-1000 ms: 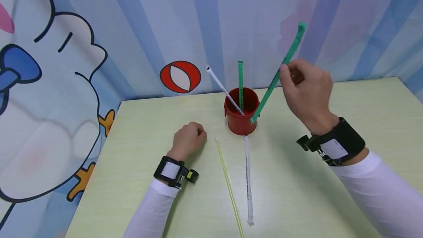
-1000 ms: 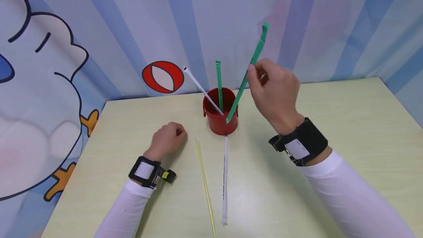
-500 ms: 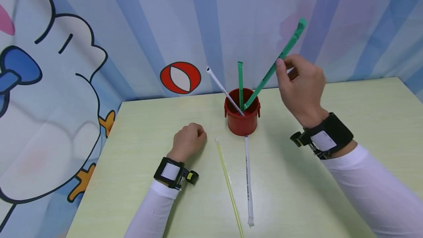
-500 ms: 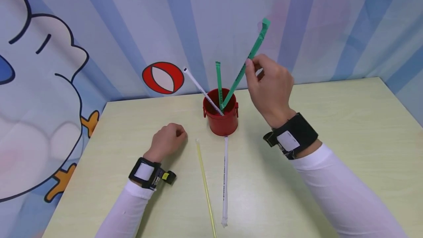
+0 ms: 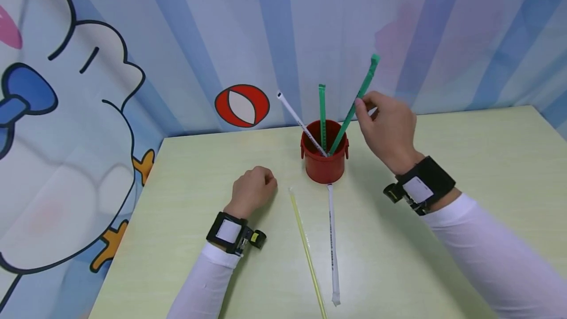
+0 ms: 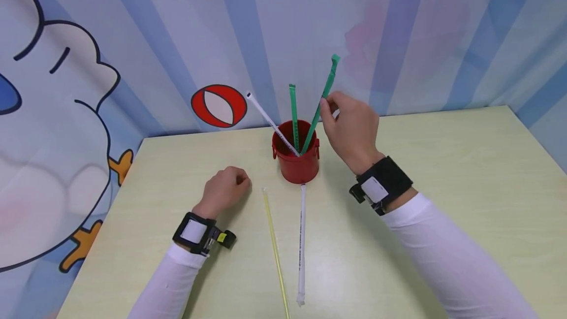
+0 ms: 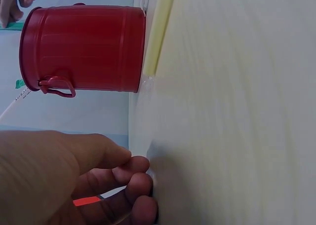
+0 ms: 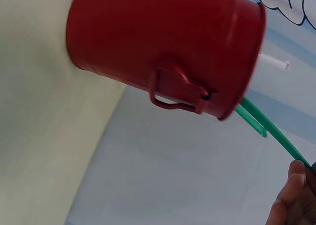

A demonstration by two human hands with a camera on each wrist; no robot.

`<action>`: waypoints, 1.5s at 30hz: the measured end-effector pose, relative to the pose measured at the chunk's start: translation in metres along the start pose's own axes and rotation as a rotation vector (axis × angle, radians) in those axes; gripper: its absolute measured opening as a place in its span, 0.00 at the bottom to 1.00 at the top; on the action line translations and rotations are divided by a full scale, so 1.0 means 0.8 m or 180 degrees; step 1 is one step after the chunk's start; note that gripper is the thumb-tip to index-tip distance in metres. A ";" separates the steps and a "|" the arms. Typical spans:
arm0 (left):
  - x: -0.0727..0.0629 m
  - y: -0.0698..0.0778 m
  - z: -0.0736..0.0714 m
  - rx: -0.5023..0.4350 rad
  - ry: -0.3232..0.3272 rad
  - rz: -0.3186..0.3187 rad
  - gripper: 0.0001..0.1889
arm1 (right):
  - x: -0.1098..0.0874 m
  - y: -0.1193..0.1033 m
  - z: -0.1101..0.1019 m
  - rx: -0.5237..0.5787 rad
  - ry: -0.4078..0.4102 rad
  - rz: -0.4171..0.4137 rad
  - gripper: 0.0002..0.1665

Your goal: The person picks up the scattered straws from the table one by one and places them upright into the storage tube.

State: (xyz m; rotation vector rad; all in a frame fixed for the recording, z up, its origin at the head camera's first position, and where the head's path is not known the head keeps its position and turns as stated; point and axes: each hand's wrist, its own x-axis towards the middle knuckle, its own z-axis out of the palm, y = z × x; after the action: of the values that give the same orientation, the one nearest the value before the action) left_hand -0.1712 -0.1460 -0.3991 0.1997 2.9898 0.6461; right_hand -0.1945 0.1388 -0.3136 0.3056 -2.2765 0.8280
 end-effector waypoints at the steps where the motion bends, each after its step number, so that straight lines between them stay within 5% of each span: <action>1: 0.000 0.000 0.000 0.0000 0.0000 0.0000 0.11 | -0.002 0.001 0.003 0.0007 -0.0054 0.0028 0.16; 24: 0.000 0.000 0.001 0.0027 -0.0008 -0.0009 0.10 | -0.023 0.012 0.036 -0.0034 -0.0713 0.0200 0.14; 45: -0.002 0.001 0.000 -0.0012 -0.0006 -0.0019 0.10 | -0.038 0.028 0.028 -0.0201 -0.0841 0.0456 0.17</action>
State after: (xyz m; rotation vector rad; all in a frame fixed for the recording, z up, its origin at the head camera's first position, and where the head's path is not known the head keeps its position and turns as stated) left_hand -0.1695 -0.1454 -0.3986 0.1912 2.9859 0.6503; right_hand -0.1938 0.1415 -0.3575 0.2366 -2.5908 0.8260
